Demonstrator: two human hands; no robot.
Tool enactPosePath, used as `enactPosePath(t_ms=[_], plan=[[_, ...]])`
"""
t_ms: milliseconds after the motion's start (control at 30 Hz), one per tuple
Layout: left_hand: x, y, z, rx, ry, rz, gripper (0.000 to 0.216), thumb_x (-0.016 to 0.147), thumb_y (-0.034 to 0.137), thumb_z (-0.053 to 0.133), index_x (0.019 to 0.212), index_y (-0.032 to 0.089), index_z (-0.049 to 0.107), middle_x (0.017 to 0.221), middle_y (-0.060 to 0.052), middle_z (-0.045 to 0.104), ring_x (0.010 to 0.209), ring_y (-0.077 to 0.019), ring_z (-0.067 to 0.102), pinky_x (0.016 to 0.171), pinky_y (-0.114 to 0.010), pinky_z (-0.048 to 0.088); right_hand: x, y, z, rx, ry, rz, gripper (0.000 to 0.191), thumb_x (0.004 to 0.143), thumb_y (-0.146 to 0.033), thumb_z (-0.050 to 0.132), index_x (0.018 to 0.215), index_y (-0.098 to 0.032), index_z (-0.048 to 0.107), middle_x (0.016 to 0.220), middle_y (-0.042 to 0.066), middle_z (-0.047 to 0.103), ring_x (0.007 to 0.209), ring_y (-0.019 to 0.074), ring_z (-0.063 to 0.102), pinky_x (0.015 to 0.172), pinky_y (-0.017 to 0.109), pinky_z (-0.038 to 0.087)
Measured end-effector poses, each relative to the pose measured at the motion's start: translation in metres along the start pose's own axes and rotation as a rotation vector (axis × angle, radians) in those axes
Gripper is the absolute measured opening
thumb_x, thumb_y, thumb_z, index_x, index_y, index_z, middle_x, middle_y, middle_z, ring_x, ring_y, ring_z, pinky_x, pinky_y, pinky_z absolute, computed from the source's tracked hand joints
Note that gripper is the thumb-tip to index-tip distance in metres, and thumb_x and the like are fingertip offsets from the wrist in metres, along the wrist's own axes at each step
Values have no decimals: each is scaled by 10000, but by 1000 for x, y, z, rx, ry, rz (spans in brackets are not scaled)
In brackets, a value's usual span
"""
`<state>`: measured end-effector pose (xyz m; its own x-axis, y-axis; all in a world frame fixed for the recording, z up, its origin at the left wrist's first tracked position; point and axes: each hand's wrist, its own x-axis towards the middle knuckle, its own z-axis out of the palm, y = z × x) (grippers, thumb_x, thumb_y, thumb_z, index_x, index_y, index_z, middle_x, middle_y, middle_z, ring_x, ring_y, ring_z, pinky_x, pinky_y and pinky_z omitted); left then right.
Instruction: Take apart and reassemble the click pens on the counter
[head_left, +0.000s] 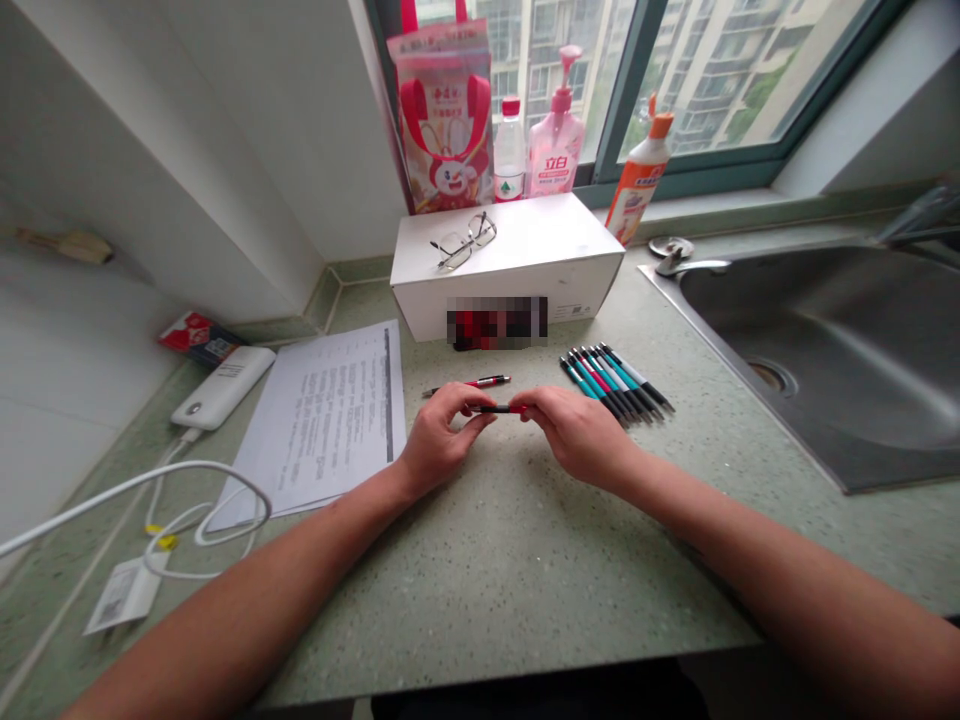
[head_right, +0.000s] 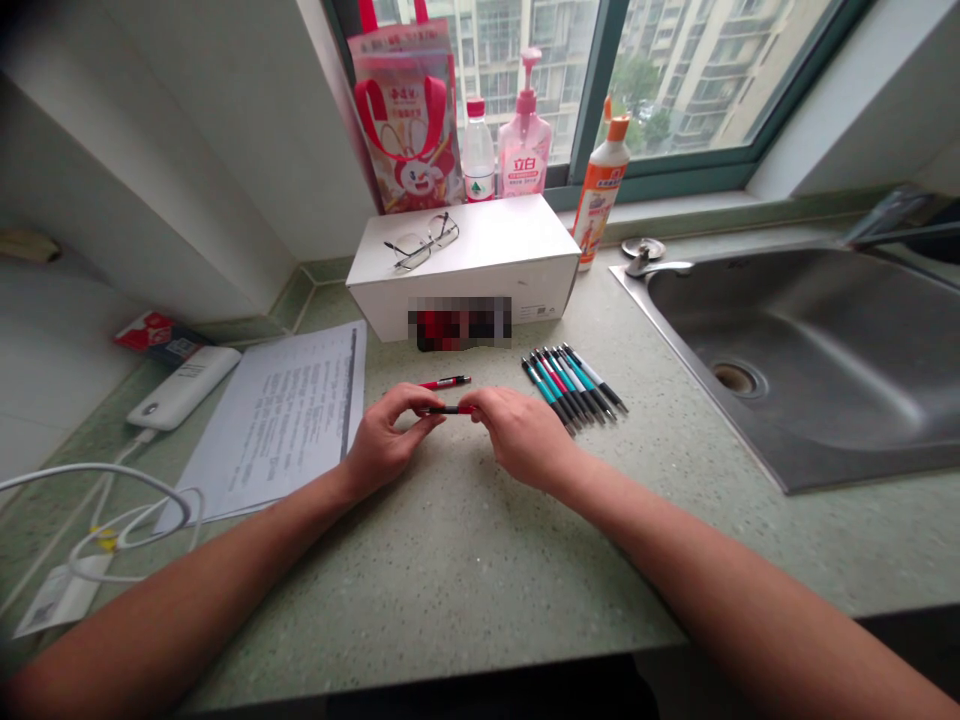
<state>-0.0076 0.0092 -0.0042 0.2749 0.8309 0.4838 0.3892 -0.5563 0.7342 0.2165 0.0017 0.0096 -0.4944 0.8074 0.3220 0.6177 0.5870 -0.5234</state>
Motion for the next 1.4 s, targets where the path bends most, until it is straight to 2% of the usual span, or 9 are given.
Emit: enactPosePath(t_ms=[167, 300, 667, 867, 1000, 1100, 1167, 1267, 1400], plan=[[0, 0, 0, 0, -1, -4, 63, 927, 233, 666, 959, 182, 686, 904, -50, 723, 775, -147, 662, 750, -308, 571, 0, 1, 1, 3, 10, 3, 267, 989, -135, 410, 1123, -176, 637, 967, 75, 731, 908, 202, 675, 781, 334, 489], [-1, 0, 0, 8, 18, -14, 135, 909, 250, 695, 1022, 180, 674, 949, -55, 724, 793, -148, 660, 756, -307, 569, 0, 2, 1, -1, 13, 9, 265, 987, -136, 415, 1126, -173, 638, 980, 78, 734, 909, 205, 679, 771, 333, 488], [0, 0, -1, 55, 13, -17, 74, 915, 252, 693, 941, 183, 687, 860, -38, 702, 783, -160, 658, 767, -328, 559, -1, 1, -1, 14, -7, 19, 258, 994, -162, 411, 1122, -180, 634, 972, 76, 735, 905, 205, 679, 768, 335, 488], [0, 4, -3, 112, 55, 145, 25, 914, 204, 696, 935, 213, 686, 885, -34, 727, 884, -193, 665, 818, -380, 555, 1, 0, -3, 280, -65, 122, 211, 1000, -224, 447, 1093, -188, 634, 896, 46, 737, 809, 167, 664, 739, 315, 484], [2, 9, -5, 128, 60, 229, 35, 927, 183, 679, 928, 218, 685, 891, -26, 745, 885, -189, 660, 828, -384, 548, 4, 1, -6, 503, -113, 206, 202, 974, -241, 493, 1079, -177, 653, 869, 38, 728, 650, 122, 576, 626, 278, 473], [3, 12, -5, 144, 74, 260, 60, 929, 160, 667, 938, 218, 677, 906, -23, 747, 886, -188, 656, 832, -384, 539, 6, 1, -10, 604, -140, 245, 215, 960, -268, 526, 1084, -165, 668, 876, 49, 733, 635, 116, 574, 603, 273, 485], [2, 12, -5, 156, 97, 258, 62, 930, 160, 661, 950, 217, 670, 911, -26, 742, 890, -192, 655, 830, -386, 537, 7, 3, -13, 573, -92, 262, 231, 943, -330, 585, 1070, -167, 688, 854, 49, 734, 635, 119, 592, 592, 274, 487], [1, 11, -5, 176, 137, 245, 61, 920, 165, 661, 958, 211, 655, 886, -29, 716, 863, -193, 643, 799, -374, 538, 9, 5, -18, 501, 56, 327, 302, 855, -445, 717, 988, -174, 717, 785, 35, 716, 589, 115, 589, 532, 265, 466], [0, 9, -2, 188, 93, 259, 80, 907, 161, 655, 971, 204, 634, 872, -33, 698, 848, -194, 632, 783, -366, 533, 11, 7, -18, 639, 210, 441, 376, 779, -484, 789, 933, -159, 682, 721, 30, 693, 543, 119, 603, 444, 249, 452]])
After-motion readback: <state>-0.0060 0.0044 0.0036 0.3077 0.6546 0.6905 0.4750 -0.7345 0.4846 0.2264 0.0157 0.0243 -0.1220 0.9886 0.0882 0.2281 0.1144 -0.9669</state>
